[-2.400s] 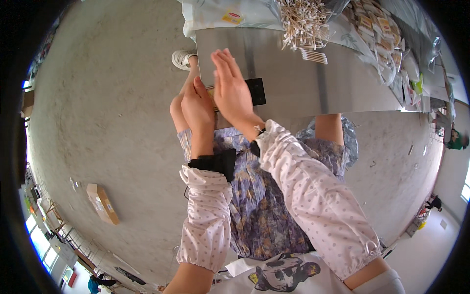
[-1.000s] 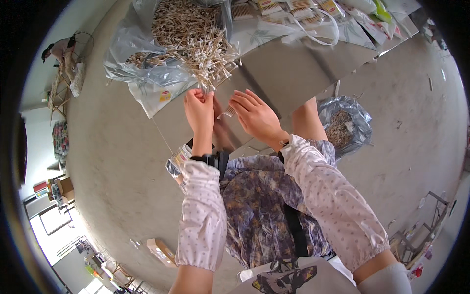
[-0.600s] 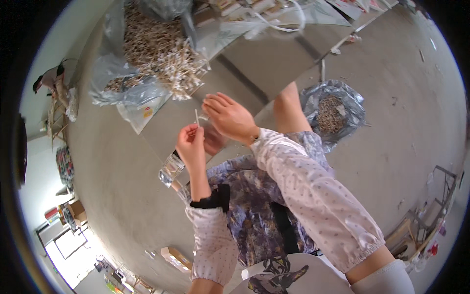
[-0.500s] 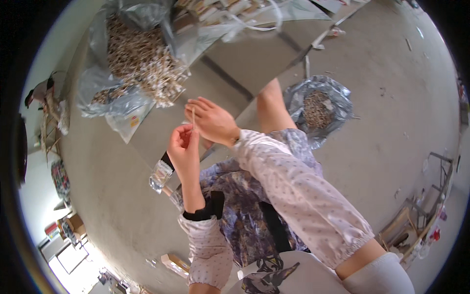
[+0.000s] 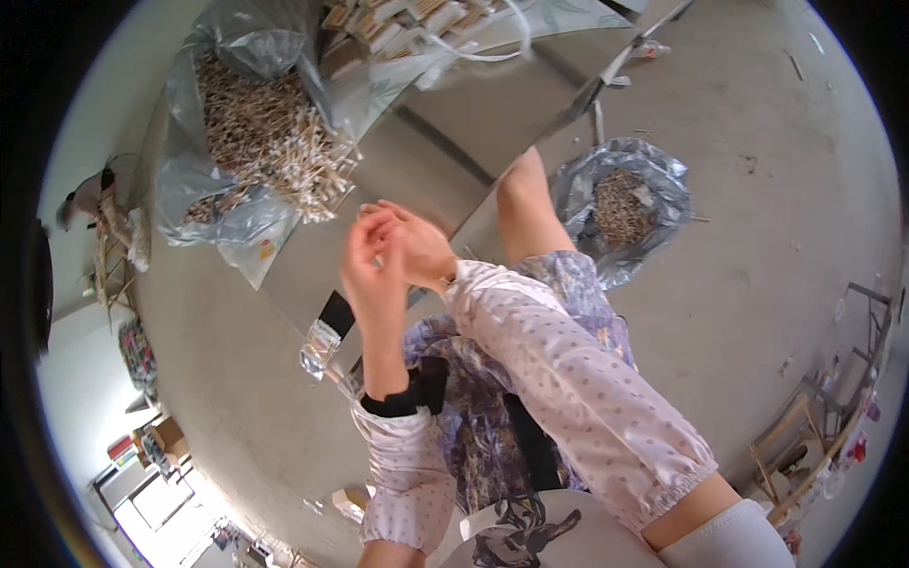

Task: The person is manually aligning and packaging cotton swabs into cardboard boxes.

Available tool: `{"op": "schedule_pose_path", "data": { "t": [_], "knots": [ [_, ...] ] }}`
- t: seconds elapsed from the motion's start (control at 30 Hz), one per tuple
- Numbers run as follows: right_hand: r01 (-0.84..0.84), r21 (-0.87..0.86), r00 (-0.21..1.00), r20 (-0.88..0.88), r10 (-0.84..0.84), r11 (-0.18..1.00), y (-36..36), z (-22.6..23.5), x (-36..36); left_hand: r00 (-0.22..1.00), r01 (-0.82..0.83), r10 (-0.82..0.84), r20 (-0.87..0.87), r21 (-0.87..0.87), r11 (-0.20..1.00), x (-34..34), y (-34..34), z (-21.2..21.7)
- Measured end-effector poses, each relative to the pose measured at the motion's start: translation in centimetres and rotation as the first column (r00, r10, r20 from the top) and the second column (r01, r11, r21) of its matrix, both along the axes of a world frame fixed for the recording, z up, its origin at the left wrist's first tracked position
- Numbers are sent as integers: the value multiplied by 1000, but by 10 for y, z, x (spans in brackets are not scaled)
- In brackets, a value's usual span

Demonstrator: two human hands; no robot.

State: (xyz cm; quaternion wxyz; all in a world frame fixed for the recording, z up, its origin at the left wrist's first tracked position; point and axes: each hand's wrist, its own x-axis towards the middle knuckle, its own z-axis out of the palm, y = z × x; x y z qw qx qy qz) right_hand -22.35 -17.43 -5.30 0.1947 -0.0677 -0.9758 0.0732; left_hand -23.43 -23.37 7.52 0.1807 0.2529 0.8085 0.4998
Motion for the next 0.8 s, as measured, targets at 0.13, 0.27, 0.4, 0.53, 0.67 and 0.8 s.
{"op": "schedule_pose_path", "data": {
  "t": [0.13,0.27,0.4,0.53,0.67,0.8],
  "knots": [
    [-72,-300,969,-248,-5,951,13,41,6,952,-228,180,-248,-179,957,-72,-43,-24],
    [-61,-254,977,-212,6,965,21,48,13,936,-98,3,-353,-251,963,-98,-32,-41],
    [-86,-245,977,-210,34,966,12,52,7,738,-201,-28,-675,-259,945,-111,-24,-72],
    [-88,-248,983,-176,45,965,14,48,8,851,-160,-12,-525,-282,946,-102,-23,-74],
    [-114,-289,981,-182,62,951,18,48,9,895,-89,-60,-441,-309,947,-67,-44,-62],
    [-106,-307,981,-186,49,946,18,52,7,910,-61,-67,-410,-290,955,-38,-74,-57]
  ]
}}
